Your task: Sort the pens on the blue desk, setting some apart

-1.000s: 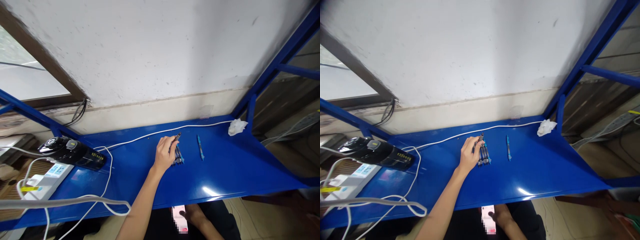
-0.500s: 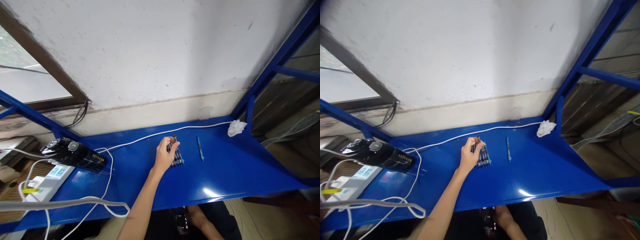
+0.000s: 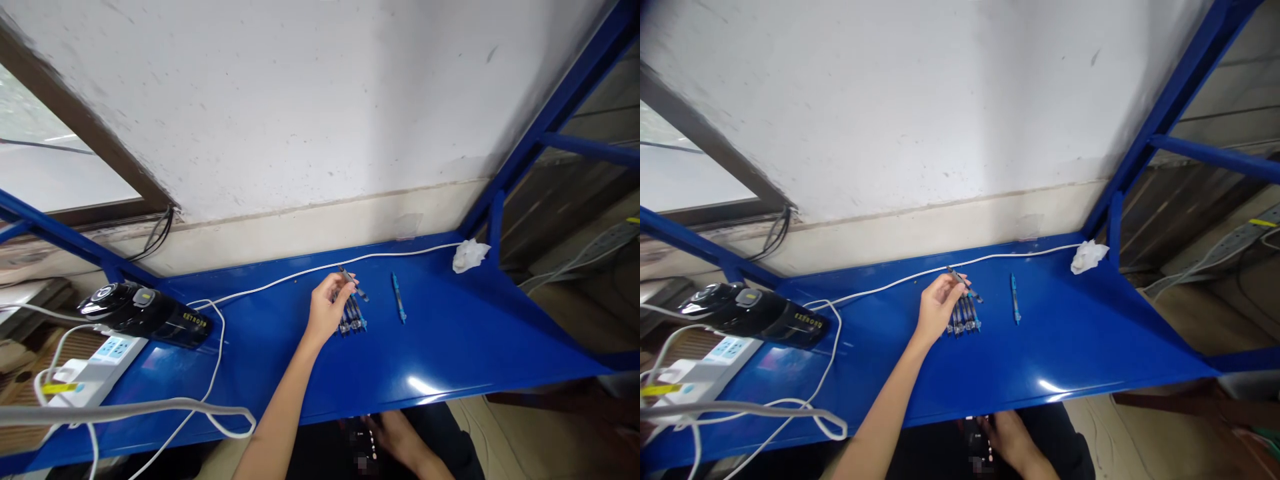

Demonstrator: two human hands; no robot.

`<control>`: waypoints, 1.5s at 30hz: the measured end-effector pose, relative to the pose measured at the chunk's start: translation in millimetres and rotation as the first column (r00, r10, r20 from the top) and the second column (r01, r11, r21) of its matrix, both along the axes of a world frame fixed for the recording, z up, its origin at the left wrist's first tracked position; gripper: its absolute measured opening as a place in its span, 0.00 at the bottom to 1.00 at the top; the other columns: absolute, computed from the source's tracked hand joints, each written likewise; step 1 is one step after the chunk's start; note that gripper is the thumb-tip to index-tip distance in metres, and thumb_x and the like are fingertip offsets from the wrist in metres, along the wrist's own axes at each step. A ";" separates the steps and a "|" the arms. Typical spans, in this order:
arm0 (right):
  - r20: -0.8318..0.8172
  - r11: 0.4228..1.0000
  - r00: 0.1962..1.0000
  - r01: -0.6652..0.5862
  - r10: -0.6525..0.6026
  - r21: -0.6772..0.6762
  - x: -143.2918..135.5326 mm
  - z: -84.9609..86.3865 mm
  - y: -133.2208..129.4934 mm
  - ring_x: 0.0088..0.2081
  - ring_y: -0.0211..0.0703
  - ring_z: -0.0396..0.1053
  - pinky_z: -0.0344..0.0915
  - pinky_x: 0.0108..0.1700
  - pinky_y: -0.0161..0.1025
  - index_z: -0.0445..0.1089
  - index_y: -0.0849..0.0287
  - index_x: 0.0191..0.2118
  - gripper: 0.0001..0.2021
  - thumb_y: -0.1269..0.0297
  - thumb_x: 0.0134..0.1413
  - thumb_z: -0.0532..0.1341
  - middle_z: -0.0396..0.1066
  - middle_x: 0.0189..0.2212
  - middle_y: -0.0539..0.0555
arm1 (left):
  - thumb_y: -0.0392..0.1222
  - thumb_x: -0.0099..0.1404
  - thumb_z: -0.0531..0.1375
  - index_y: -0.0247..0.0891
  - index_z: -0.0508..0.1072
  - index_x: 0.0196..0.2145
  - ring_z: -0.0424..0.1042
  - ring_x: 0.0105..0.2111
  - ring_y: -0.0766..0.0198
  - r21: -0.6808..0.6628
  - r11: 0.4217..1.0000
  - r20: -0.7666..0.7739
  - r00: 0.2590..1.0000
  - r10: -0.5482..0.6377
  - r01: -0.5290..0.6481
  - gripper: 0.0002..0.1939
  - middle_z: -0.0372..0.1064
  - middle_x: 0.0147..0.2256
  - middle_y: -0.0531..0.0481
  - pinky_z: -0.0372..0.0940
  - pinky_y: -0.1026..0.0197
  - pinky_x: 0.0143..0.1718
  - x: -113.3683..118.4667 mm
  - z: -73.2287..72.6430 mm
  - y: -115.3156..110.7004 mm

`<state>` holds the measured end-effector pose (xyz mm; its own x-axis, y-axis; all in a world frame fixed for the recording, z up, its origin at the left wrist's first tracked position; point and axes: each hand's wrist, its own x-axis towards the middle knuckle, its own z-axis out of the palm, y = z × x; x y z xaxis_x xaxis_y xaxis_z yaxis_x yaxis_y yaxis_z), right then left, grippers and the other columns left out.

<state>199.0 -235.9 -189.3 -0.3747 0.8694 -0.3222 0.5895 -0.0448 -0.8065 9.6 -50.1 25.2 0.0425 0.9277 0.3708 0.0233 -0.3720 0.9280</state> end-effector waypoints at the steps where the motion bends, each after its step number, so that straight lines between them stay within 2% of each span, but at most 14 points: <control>1: -0.031 1.000 0.999 0.008 -0.008 0.014 4.2 11.6 -0.7 0.58 0.63 0.74 0.64 0.66 0.54 0.78 0.56 0.56 0.19 0.58 0.64 0.60 0.80 0.54 0.64 | 0.49 0.73 0.65 0.38 0.78 0.45 0.80 0.38 0.58 -0.065 0.996 0.067 0.996 -0.055 0.060 0.12 0.81 0.44 0.41 0.74 0.54 0.45 -0.3 1.8 -0.3; 4: -0.103 0.998 0.993 0.055 -0.053 0.019 18.5 60.2 -3.8 0.55 0.62 0.75 0.68 0.61 0.51 0.78 0.55 0.54 0.18 0.52 0.65 0.62 0.80 0.51 0.62 | 0.48 0.69 0.70 0.36 0.79 0.44 0.80 0.35 0.60 -0.187 0.949 0.191 0.957 -0.218 0.254 0.13 0.83 0.40 0.42 0.74 0.55 0.43 0.5 9.8 -5.2; 7: -0.236 0.994 0.971 0.005 -0.031 -0.109 30.3 121.5 -5.2 0.40 0.53 0.78 0.72 0.49 0.45 0.78 0.54 0.38 0.16 0.49 0.70 0.61 0.81 0.34 0.55 | 0.47 0.66 0.72 0.36 0.81 0.42 0.81 0.37 0.57 -0.265 0.858 0.270 0.888 -0.372 0.440 0.12 0.83 0.41 0.41 0.75 0.54 0.44 6.9 19.0 -20.1; 9: -0.383 0.986 0.922 -0.013 -0.053 -0.168 36.4 156.8 -4.3 0.36 0.49 0.77 0.72 0.44 0.42 0.77 0.54 0.38 0.18 0.48 0.73 0.59 0.79 0.31 0.54 | 0.47 0.66 0.72 0.36 0.82 0.42 0.82 0.37 0.56 -0.302 0.806 0.314 0.851 -0.420 0.509 0.12 0.83 0.42 0.40 0.75 0.53 0.45 14.6 23.0 -36.2; 13: -0.545 0.929 0.763 0.360 -0.347 -0.088 49.4 192.3 1.2 0.33 0.46 0.75 0.72 0.36 0.40 0.73 0.52 0.55 0.17 0.47 0.71 0.63 0.78 0.36 0.55 | 0.46 0.65 0.73 0.36 0.82 0.40 0.82 0.34 0.56 -0.321 0.813 0.393 0.850 -0.352 0.485 0.12 0.83 0.39 0.40 0.76 0.53 0.42 30.8 23.2 -76.0; 18: -0.448 0.853 0.833 0.462 -0.324 0.243 56.8 204.3 12.7 0.40 0.53 0.77 0.74 0.46 0.43 0.82 0.51 0.46 0.12 0.52 0.63 0.70 0.80 0.39 0.57 | 0.44 0.65 0.72 0.40 0.84 0.38 0.81 0.40 0.52 -0.286 0.904 0.323 0.920 -0.221 0.317 0.07 0.83 0.38 0.43 0.76 0.51 0.45 32.8 17.1 -113.8; 21: -0.537 0.920 0.791 0.387 -0.293 0.068 46.3 210.7 19.7 0.33 0.47 0.72 0.71 0.38 0.40 0.82 0.54 0.43 0.14 0.49 0.67 0.67 0.76 0.30 0.55 | 0.43 0.66 0.72 0.41 0.84 0.37 0.81 0.39 0.51 -0.257 0.940 0.250 0.955 -0.158 0.223 0.05 0.82 0.37 0.44 0.75 0.50 0.44 24.1 14.0 -124.7; 24: -0.714 0.943 0.619 0.165 -0.328 -0.290 32.1 210.9 26.4 0.21 0.34 0.53 0.57 0.25 0.35 0.79 0.59 0.38 0.21 0.44 0.69 0.64 0.56 0.19 0.44 | 0.43 0.67 0.71 0.41 0.84 0.38 0.81 0.40 0.51 -0.199 0.968 0.170 0.978 -0.121 0.154 0.04 0.82 0.37 0.44 0.75 0.50 0.44 15.6 12.3 -130.1; 27: -0.779 0.912 0.489 0.098 -0.392 -0.398 26.8 204.9 36.4 0.21 0.32 0.44 0.52 0.24 0.34 0.77 0.61 0.36 0.20 0.46 0.66 0.68 0.49 0.19 0.40 | 0.42 0.70 0.68 0.42 0.83 0.41 0.81 0.44 0.49 -0.152 0.983 0.009 0.995 -0.098 0.098 0.05 0.83 0.41 0.43 0.75 0.47 0.49 6.8 8.4 -130.3; 30: -0.808 0.893 0.391 0.285 -0.441 -0.350 34.8 198.1 54.5 0.23 0.33 0.51 0.55 0.26 0.34 0.78 0.60 0.39 0.16 0.51 0.61 0.74 0.54 0.20 0.42 | 0.45 0.70 0.69 0.45 0.81 0.52 0.77 0.55 0.47 -0.043 0.996 -0.313 0.948 0.057 -0.074 0.13 0.80 0.52 0.43 0.70 0.41 0.60 -8.2 -3.9 -125.8; 35: -0.855 0.781 0.097 0.469 -0.510 -0.413 57.3 189.4 98.1 0.38 0.40 0.71 0.70 0.39 0.36 0.77 0.56 0.38 0.15 0.54 0.55 0.78 0.73 0.36 0.50 | 0.46 0.75 0.62 0.48 0.74 0.64 0.67 0.66 0.44 0.203 0.945 -0.640 0.696 0.325 -0.255 0.21 0.74 0.62 0.41 0.64 0.31 0.66 -35.2 -32.6 -117.9; 37: -0.836 0.771 -0.012 0.381 -0.548 -0.511 64.0 186.7 110.5 0.40 0.40 0.73 0.73 0.43 0.38 0.75 0.55 0.39 0.15 0.55 0.56 0.78 0.74 0.36 0.49 | 0.46 0.78 0.58 0.48 0.71 0.66 0.66 0.67 0.46 0.194 0.945 -0.675 0.663 0.324 -0.265 0.22 0.71 0.65 0.42 0.64 0.33 0.66 -38.5 -38.9 -116.7; 39: -0.824 0.789 -0.114 0.241 -0.556 -0.566 70.0 184.6 115.6 0.30 0.35 0.69 0.73 0.36 0.35 0.72 0.54 0.40 0.14 0.59 0.58 0.77 0.68 0.28 0.43 | 0.45 0.80 0.55 0.49 0.70 0.67 0.65 0.68 0.49 0.160 0.954 -0.704 0.648 0.291 -0.254 0.22 0.69 0.67 0.43 0.64 0.36 0.67 -37.9 -41.3 -115.9; 45: -0.734 0.777 -0.337 0.008 -0.590 -0.629 90.9 177.7 104.4 0.19 0.34 0.49 0.54 0.19 0.35 0.54 0.53 0.26 0.24 0.53 0.67 0.66 0.47 0.19 0.39 | 0.45 0.81 0.52 0.48 0.71 0.66 0.65 0.69 0.52 0.112 0.960 -0.720 0.645 0.256 -0.256 0.21 0.69 0.67 0.46 0.64 0.40 0.69 -35.0 -41.9 -114.3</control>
